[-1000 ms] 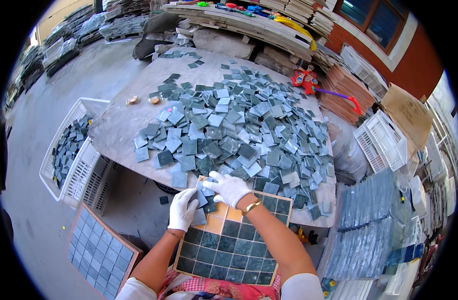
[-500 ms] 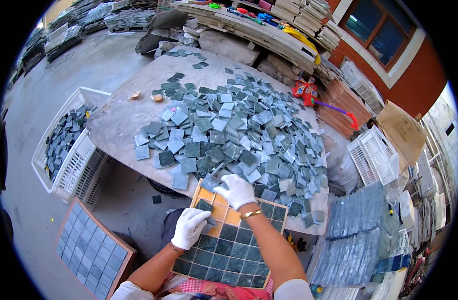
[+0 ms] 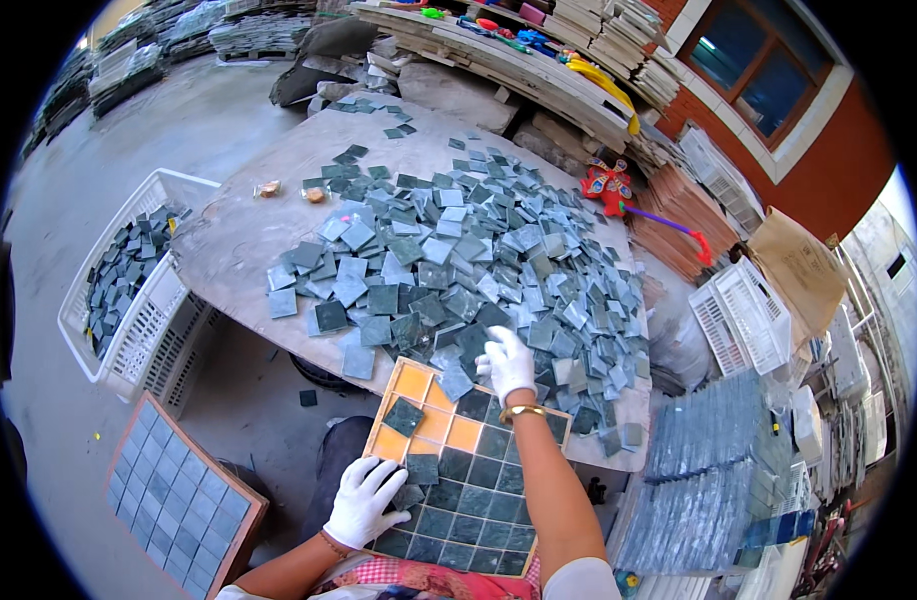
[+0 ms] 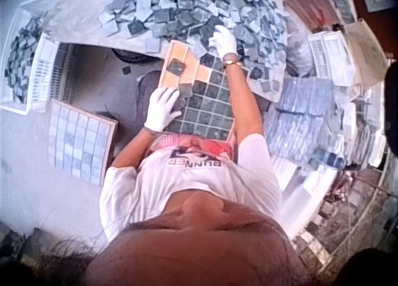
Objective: The person places small square tiles one by one onto a gridded backing board, filling the grid from a large pile on the table. The person occasionally flips the board to check alignment and continues placing tiles until the grid is filled.
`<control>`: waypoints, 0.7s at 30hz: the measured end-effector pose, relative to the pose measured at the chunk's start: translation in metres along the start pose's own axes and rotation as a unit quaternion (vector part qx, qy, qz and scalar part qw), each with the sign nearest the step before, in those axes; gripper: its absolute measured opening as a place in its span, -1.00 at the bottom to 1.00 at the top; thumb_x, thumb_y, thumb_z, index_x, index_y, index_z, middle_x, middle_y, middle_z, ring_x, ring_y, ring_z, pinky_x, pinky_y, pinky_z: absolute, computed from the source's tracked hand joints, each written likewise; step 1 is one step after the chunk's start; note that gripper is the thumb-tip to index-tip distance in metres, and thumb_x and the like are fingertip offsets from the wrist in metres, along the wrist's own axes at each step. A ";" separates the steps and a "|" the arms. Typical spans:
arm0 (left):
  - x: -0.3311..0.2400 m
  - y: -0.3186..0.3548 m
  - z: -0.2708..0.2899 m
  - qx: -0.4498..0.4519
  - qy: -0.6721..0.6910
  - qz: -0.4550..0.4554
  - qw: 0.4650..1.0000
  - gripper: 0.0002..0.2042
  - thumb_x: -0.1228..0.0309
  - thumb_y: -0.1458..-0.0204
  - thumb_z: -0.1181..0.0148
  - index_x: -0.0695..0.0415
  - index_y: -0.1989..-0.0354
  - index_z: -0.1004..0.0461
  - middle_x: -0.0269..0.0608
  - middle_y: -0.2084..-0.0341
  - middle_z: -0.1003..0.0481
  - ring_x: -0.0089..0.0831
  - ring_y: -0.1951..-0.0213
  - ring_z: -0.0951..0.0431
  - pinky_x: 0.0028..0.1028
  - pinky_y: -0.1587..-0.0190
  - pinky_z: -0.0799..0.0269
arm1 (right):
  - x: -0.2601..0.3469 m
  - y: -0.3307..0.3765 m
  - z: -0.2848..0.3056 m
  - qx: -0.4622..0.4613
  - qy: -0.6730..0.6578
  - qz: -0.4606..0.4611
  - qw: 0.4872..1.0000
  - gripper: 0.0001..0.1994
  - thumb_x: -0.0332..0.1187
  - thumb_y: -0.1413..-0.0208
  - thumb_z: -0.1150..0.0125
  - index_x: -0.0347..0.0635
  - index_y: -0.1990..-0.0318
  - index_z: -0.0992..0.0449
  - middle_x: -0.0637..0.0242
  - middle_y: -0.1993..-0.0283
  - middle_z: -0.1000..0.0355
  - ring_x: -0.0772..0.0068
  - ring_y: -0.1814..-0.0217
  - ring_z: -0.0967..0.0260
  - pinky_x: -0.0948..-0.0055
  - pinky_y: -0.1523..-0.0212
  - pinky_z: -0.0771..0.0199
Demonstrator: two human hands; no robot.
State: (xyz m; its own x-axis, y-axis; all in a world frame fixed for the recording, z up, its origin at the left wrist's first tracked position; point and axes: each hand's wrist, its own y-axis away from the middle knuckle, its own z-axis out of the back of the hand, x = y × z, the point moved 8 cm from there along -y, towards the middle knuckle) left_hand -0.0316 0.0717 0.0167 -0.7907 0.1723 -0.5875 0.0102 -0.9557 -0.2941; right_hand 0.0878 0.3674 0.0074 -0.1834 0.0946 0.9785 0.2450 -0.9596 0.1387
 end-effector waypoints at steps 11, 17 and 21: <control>0.002 0.017 -0.006 -0.041 -0.052 0.065 0.996 -0.45 0.34 0.27 -0.34 0.15 -0.01 -0.40 -0.14 0.13 -0.38 -0.14 0.03 -0.36 -0.18 -0.10 -0.24 | 0.019 0.116 -0.119 0.218 0.633 0.145 0.728 -0.42 0.04 0.14 -0.37 -0.13 0.05 -0.40 0.12 0.07 -0.38 0.07 0.04 -0.43 0.19 0.07 -0.49; 0.006 0.020 -0.005 -0.039 -0.042 0.046 0.997 -0.46 0.35 0.26 -0.33 0.12 -0.01 -0.40 -0.17 0.12 -0.39 -0.14 0.03 -0.37 -0.21 -0.07 -0.28 | 0.012 0.107 -0.111 0.195 0.501 0.194 0.821 -0.39 -0.15 0.22 -0.46 -0.12 -0.03 -0.37 0.09 0.00 -0.33 0.04 0.00 -0.39 0.21 0.01 -0.44; 0.009 0.023 -0.004 -0.038 -0.027 0.037 0.998 -0.46 0.36 0.26 -0.33 0.12 -0.01 -0.40 -0.17 0.09 -0.40 -0.14 0.02 -0.37 -0.21 -0.09 -0.27 | -0.002 0.103 -0.105 0.167 0.440 0.211 0.857 -0.38 -0.22 0.22 -0.46 -0.11 -0.07 -0.41 0.10 0.01 -0.32 0.05 0.00 -0.37 0.23 -0.02 -0.41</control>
State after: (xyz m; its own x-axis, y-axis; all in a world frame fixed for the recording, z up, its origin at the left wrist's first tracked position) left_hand -0.0363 0.0521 0.0015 -0.8178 0.0877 -0.5688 0.1142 -0.9439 -0.3098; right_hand 0.0134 0.2407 0.0038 -0.6224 -0.6197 0.4781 0.6980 -0.7159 -0.0192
